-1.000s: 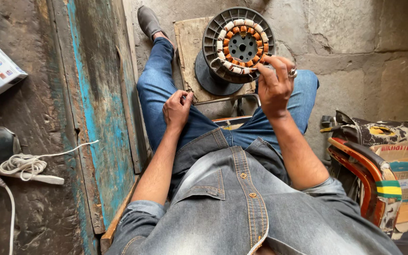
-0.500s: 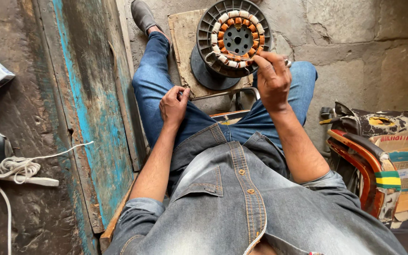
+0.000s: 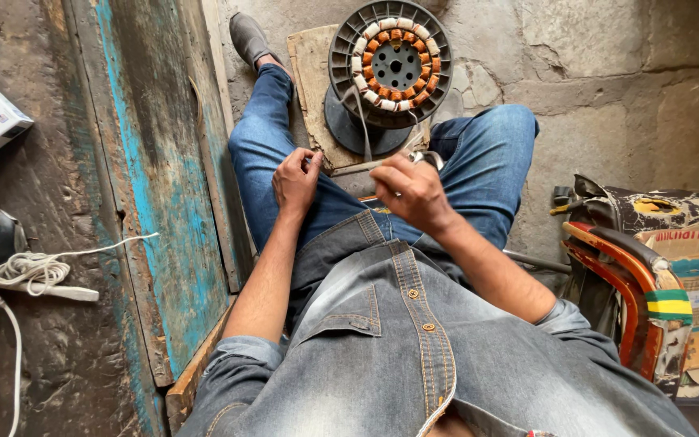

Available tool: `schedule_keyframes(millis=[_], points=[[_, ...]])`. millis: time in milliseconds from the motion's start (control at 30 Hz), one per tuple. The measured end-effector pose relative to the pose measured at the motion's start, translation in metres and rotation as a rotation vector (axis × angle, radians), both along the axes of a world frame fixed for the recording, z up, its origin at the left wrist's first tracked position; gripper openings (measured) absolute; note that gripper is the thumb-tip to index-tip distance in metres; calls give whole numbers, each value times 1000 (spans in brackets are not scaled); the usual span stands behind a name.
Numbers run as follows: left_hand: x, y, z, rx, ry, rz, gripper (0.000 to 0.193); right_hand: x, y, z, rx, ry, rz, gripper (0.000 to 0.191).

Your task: The person is repairing a motor stator by hand, threading a white string through the copper windings to secure them. They repeatedly pull the string through the slots and tie knots to hold the windings in place.

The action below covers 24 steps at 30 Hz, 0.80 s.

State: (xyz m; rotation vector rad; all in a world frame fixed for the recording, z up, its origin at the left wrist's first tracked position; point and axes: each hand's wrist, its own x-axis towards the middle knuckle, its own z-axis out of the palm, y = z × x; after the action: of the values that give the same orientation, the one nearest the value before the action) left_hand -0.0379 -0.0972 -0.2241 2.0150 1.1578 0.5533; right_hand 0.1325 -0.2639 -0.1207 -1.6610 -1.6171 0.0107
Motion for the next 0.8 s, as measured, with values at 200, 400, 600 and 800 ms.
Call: schedule_keyframes(millis=[200,400,600,800], points=[[-4,-4,4,0,-41,16,27,10,-4,3,112,432,-366,7],[-4,-3,5,1,-104,40,25,36,10,-2,112,1049,-348,9],[-2,0,3,-24,-60,38,25,29,15,2,12,1003,-424,20],[0,1,2,8,-22,-3,24,17,17,7,-53,339,-519,11]])
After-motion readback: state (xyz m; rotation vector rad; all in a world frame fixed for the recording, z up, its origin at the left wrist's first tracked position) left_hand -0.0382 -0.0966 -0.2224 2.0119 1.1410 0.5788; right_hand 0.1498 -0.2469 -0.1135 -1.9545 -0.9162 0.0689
